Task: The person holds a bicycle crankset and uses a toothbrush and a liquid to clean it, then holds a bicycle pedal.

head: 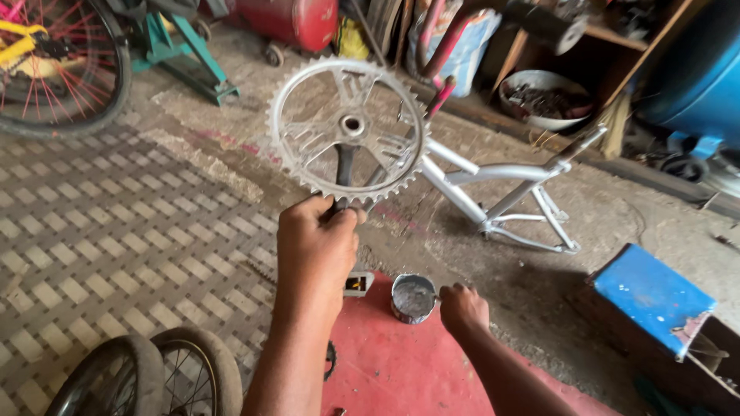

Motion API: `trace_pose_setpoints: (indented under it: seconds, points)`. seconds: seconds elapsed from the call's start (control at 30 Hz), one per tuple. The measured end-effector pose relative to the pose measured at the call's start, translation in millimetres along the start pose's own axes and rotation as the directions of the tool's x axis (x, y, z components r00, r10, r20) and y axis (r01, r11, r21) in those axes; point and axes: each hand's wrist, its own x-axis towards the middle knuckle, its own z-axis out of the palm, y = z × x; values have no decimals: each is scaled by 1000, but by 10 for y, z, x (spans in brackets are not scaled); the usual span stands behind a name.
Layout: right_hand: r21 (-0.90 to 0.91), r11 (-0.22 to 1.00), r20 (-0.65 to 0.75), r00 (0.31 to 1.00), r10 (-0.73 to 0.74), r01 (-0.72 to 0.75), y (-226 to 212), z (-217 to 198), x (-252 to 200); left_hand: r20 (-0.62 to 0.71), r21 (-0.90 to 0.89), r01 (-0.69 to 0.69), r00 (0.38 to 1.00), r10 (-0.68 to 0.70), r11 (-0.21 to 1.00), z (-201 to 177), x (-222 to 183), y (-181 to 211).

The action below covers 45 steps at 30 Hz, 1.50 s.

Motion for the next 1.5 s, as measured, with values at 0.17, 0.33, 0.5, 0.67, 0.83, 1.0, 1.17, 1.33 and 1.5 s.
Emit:
trace_pose_setpoints:
  seconds: [0.17, 0.33, 0.5, 0.67, 0.83, 1.0, 1.17, 1.33, 1.5]
  points:
    - [-4, 1000, 34, 999, -16, 16, -108, 5, 169, -43, 140, -23, 999, 30, 990, 71, 41, -17]
    - [25, 999, 27, 999, -42, 42, -232, 323, 275, -62, 236, -26, 997, 42, 971, 89, 24, -10]
    - [204, 979, 117, 993, 3, -27, -137, 485, 238, -74, 344, -69, 992, 100, 936, 66, 32, -18]
    - [711, 661, 194, 971, 140, -237, 354, 462, 167, -66, 305, -154, 981, 182, 940, 71, 28, 24]
    - [930, 302, 219, 976, -1, -209, 652, -10, -257, -39, 128, -159, 986, 165, 979, 60, -75, 212]
    - [995, 69, 76, 997, -35, -73, 577, -1155, -623, -80, 340, -256, 951, 300, 905, 19, -284, 468]
    - [906, 258, -333, 941, -58, 336, 336, -2547, -1018, -54, 416, -373, 900, 432, 829, -109, -440, 554]
    - [582, 655, -642, 767, 7, 481, 1, -3435, -1385, -59, 437, -332, 917, 394, 836, -170, -513, 563]
    - [392, 741, -755, 651, -79, 545, -186, -3793, -1555, -51, 397, -290, 940, 336, 871, -226, -511, 609]
